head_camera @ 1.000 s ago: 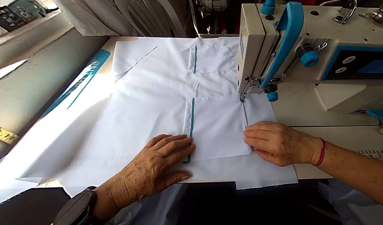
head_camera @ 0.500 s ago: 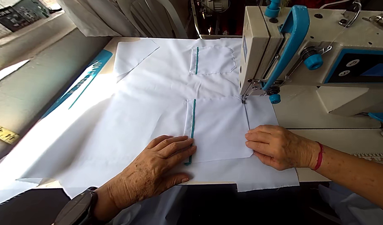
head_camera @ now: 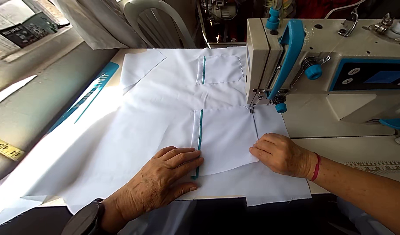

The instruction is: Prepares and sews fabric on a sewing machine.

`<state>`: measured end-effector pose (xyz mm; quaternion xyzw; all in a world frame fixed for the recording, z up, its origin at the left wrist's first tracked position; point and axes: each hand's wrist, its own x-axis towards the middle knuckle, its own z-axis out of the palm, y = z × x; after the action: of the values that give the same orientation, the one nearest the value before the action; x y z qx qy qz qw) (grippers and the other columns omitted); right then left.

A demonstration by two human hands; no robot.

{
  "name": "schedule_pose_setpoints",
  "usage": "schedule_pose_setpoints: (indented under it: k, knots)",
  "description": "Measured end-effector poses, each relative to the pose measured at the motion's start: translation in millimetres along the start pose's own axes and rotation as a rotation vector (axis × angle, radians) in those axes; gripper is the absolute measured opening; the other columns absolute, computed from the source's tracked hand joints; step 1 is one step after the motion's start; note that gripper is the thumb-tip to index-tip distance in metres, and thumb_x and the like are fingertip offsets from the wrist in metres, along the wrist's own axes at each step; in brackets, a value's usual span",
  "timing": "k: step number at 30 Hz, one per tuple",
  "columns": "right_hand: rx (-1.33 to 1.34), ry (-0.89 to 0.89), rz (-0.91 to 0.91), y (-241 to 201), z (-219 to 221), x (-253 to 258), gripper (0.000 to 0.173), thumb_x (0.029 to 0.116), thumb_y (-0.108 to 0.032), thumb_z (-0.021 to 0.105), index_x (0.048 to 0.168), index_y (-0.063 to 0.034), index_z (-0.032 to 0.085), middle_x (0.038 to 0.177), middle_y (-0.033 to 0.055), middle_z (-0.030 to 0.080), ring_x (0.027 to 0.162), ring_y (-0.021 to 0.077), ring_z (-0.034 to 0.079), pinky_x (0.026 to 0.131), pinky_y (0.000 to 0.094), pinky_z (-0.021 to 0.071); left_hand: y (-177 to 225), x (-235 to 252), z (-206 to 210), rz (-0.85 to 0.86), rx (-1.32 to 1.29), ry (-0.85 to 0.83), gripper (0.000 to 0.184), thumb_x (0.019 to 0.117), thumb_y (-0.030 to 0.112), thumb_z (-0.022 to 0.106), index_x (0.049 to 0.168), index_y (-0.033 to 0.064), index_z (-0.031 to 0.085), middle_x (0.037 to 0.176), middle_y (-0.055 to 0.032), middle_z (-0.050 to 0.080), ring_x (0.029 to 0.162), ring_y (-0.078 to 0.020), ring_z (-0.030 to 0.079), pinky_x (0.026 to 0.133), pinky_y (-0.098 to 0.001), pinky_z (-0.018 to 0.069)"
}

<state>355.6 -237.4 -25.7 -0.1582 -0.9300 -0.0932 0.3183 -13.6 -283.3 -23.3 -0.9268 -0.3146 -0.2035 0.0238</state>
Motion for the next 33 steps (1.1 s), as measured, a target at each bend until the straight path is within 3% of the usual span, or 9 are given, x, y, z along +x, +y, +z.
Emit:
schedule_pose_setpoints:
  k: [3,6,8,12,16,21,25,29,33]
  knots:
    - [0.218,0.091,0.207,6.0,1.5,-3.4,0.017,0.0893,-0.008,0.062,0.091,-0.0052,0.079,0.08,0.0041,0.074,0.078,0.0114,0.069,0.075,0.0208,0.0549,-8.2,11.2,-2.0,0.04,-0.001,0.052,0.05,0.0989,0.058,0.05,0.115,0.0181,0.075,0.112,0.0005,0.076,0.109,-0.0135,0.068,0.096,-0.0316,0.0507]
    - [0.523,0.066,0.509,14.9,-5.9,3.3,0.013,0.087,-0.007,0.068,0.093,-0.0034,0.079,0.079,0.0007,0.074,0.07,-0.0017,0.066,0.067,0.0118,0.0526,-14.1,24.6,-2.7,0.037,-0.001,0.128,0.029,0.0956,0.032,0.053,0.101,0.0144,0.076,0.088,0.0004,0.076,0.085,-0.0127,0.071,0.083,-0.0278,0.0549]
    - [0.662,0.0,0.658,19.9,-11.2,10.1,0.011,0.0894,-0.006,0.068,0.094,-0.0031,0.078,0.073,-0.0015,0.072,0.064,-0.0046,0.063,0.061,0.0108,0.051,-16.4,31.5,-0.7,-0.08,-0.079,0.168,0.026,0.0958,0.026,0.055,0.094,0.0106,0.076,0.077,0.0003,0.073,0.072,-0.0079,0.068,0.07,-0.0222,0.054]
    - [0.818,-0.054,0.849,22.3,-15.4,19.3,0.008,0.0888,0.001,0.069,0.092,-0.0006,0.075,0.07,0.001,0.071,0.062,0.001,0.067,0.062,0.0162,0.057,-25.4,37.5,0.1,-0.463,-0.46,0.15,0.019,0.0899,0.023,0.066,0.102,0.0095,0.073,0.073,0.0087,0.069,0.064,0.0066,0.063,0.061,-0.0117,0.0524]
    - [0.779,-0.014,0.826,21.2,-11.6,17.0,0.006,0.087,0.001,0.07,0.09,-0.0012,0.075,0.07,0.0001,0.071,0.06,-0.0004,0.066,0.06,0.0147,0.0563,-27.0,42.4,-1.0,-0.534,-0.604,0.165,0.01,0.0896,0.013,0.066,0.094,0.0105,0.074,0.069,0.0118,0.068,0.06,0.0083,0.061,0.056,-0.0101,0.0509]
    - [0.699,0.038,0.677,22.5,-7.0,10.1,0.01,0.0871,-0.002,0.067,0.092,-0.0016,0.076,0.073,-0.0004,0.071,0.062,-0.0021,0.065,0.06,0.013,0.0554,-23.5,34.0,6.9,-0.474,-0.568,0.254,0.014,0.0855,0.01,0.067,0.095,0.0079,0.077,0.075,0.0092,0.071,0.064,0.0085,0.062,0.062,-0.0087,0.0521]
    - [0.704,0.091,0.635,23.1,-3.3,7.5,0.01,0.0812,0.002,0.066,0.084,-0.0029,0.075,0.074,-0.0019,0.07,0.063,-0.0034,0.063,0.06,0.0111,0.0531,-20.2,32.0,6.4,-0.464,-0.67,0.302,0.013,0.0844,0.007,0.067,0.092,0.0117,0.076,0.076,0.01,0.072,0.067,0.0061,0.065,0.064,-0.0102,0.0538]
    - [0.739,0.083,0.652,23.9,-3.4,8.4,0.011,0.0811,0.004,0.065,0.081,-0.0026,0.074,0.075,-0.0013,0.071,0.065,-0.0024,0.065,0.061,0.0126,0.0553,-23.7,30.6,3.9,-0.461,-0.714,0.275,0.015,0.0827,0.005,0.067,0.089,0.0129,0.079,0.084,0.0077,0.076,0.071,0.0038,0.068,0.066,-0.012,0.0557]
    - [0.666,0.038,0.608,26.2,-5.4,5.4,0.014,0.0813,0.0,0.062,0.081,-0.0046,0.076,0.079,-0.0019,0.072,0.067,-0.0037,0.064,0.061,0.0112,0.0533,-24.3,32.0,2.8,-0.441,-0.625,0.225,0.017,0.0825,0.007,0.062,0.088,0.01,0.078,0.081,0.0083,0.074,0.069,0.0069,0.065,0.064,-0.0101,0.0541]
